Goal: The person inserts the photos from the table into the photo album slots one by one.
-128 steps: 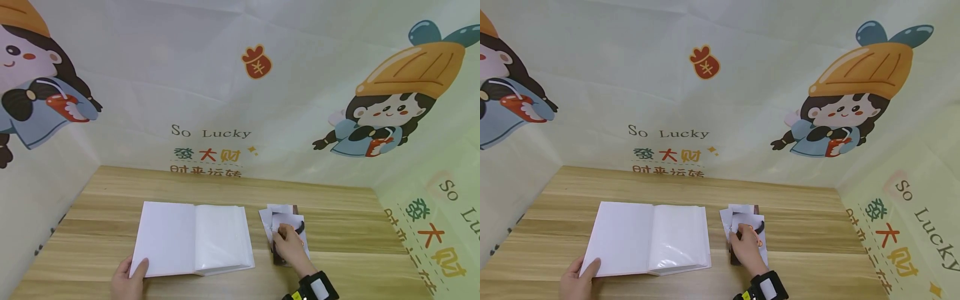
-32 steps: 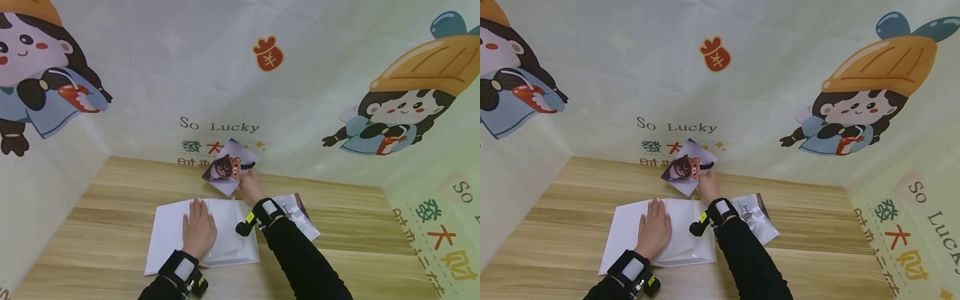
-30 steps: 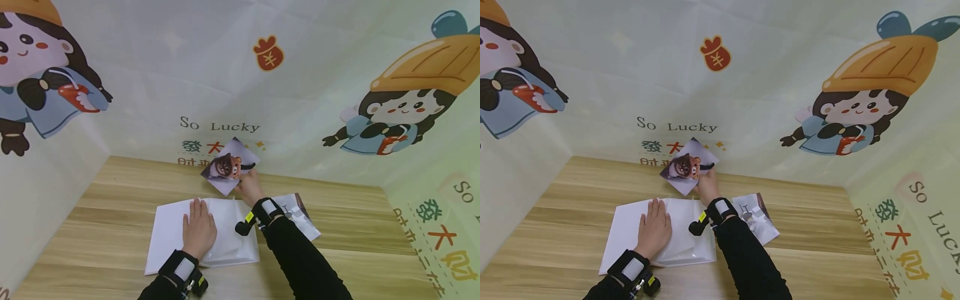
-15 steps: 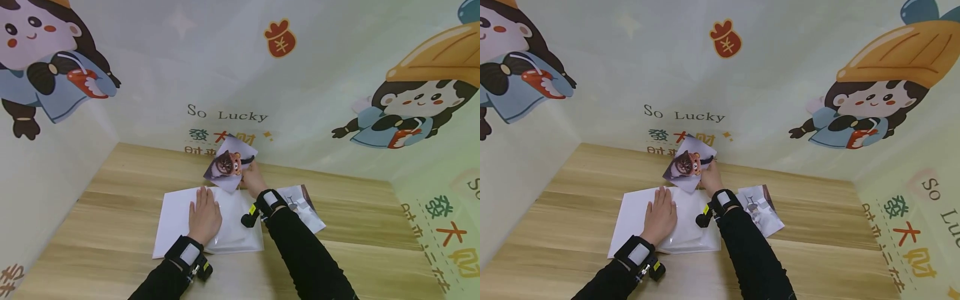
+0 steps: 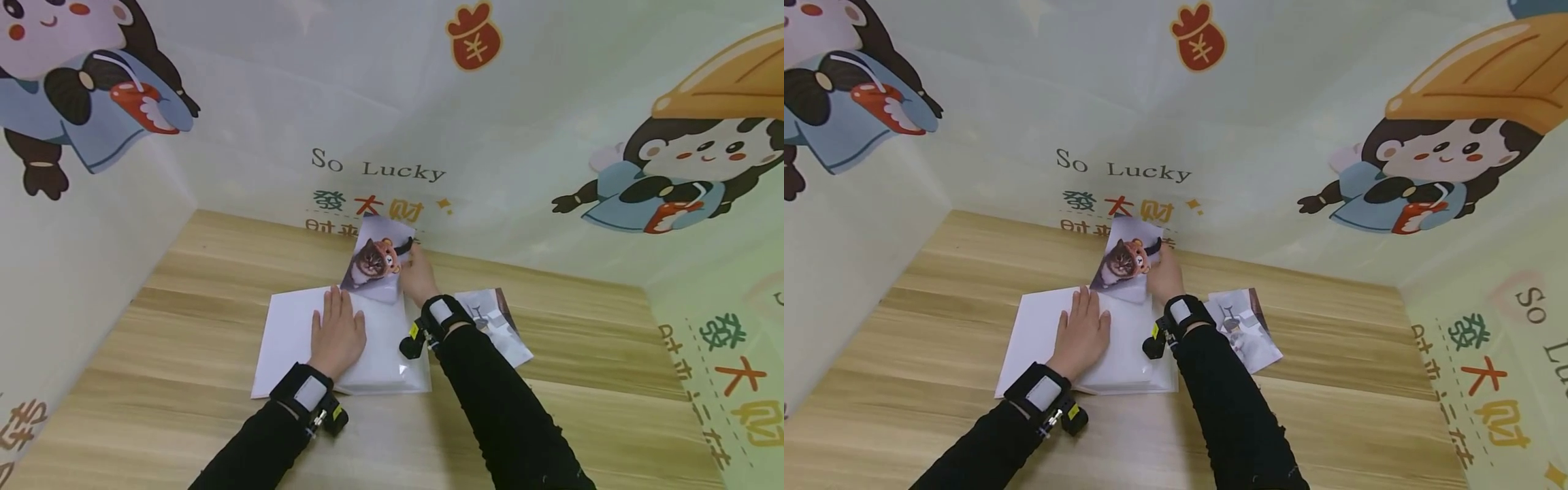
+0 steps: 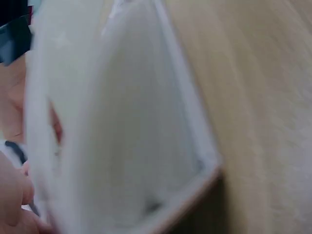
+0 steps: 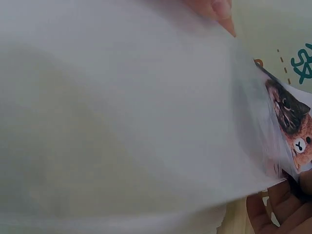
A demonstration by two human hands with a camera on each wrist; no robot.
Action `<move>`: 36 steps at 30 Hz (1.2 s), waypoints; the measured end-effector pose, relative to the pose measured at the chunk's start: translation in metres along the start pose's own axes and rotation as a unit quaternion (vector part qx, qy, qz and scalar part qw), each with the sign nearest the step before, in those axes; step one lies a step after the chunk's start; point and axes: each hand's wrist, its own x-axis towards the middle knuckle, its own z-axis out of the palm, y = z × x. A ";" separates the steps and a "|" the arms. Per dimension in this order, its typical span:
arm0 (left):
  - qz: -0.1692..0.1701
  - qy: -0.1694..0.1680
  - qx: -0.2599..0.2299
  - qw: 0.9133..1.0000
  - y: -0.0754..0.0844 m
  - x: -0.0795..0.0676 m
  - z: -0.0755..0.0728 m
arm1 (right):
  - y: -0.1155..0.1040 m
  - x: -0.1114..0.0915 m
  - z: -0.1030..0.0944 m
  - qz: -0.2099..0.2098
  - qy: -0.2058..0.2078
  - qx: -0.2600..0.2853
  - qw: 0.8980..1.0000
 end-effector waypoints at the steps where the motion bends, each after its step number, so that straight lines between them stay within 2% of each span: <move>1: -0.003 0.003 -0.016 1.000 0.001 0.002 -0.003 | 0.000 0.000 0.000 -0.001 -0.002 -0.008 1.000; 3: -0.011 0.003 -0.048 0.999 0.002 0.008 -0.010 | -0.001 0.000 -0.001 0.001 -0.005 -0.012 1.000; 5: -0.029 -0.009 -0.104 0.994 0.005 0.015 -0.022 | 0.000 0.001 -0.001 0.008 -0.007 -0.012 1.000; 7: -0.055 -0.030 -0.162 0.985 0.010 0.024 -0.037 | 0.000 0.002 -0.002 0.012 -0.008 -0.014 1.000; 10: -0.101 -0.071 -0.236 0.964 0.015 0.041 -0.060 | 0.000 0.003 -0.005 0.011 -0.007 -0.022 1.000; 13: -0.115 -0.078 -0.265 0.954 0.015 0.060 -0.075 | 0.000 0.003 -0.006 -0.001 -0.001 -0.031 1.000; 17: -0.107 -0.076 -0.259 0.957 0.007 0.083 -0.080 | 0.000 0.001 -0.005 -0.014 0.008 -0.037 0.999; 21: -0.111 -0.097 -0.289 0.946 -0.002 0.100 -0.075 | -0.001 -0.001 -0.004 -0.006 0.006 -0.026 1.000; 24: -0.120 -0.132 -0.325 0.929 -0.008 0.109 -0.071 | 0.002 -0.002 -0.003 0.002 0.004 -0.021 1.000; 26: -0.122 -0.157 -0.322 0.926 -0.009 0.113 -0.071 | 0.004 -0.002 -0.002 0.001 0.005 -0.025 1.000; 28: -0.119 -0.173 -0.316 0.925 -0.009 0.116 -0.072 | 0.007 -0.001 -0.001 -0.009 0.007 -0.036 0.999; 34: -0.087 -0.168 -0.253 0.949 -0.001 0.123 -0.076 | 0.007 -0.001 -0.001 -0.031 0.015 -0.063 0.997; 36: -0.082 -0.166 -0.247 0.951 0.001 0.124 -0.076 | 0.006 -0.001 -0.001 -0.036 0.021 -0.074 0.996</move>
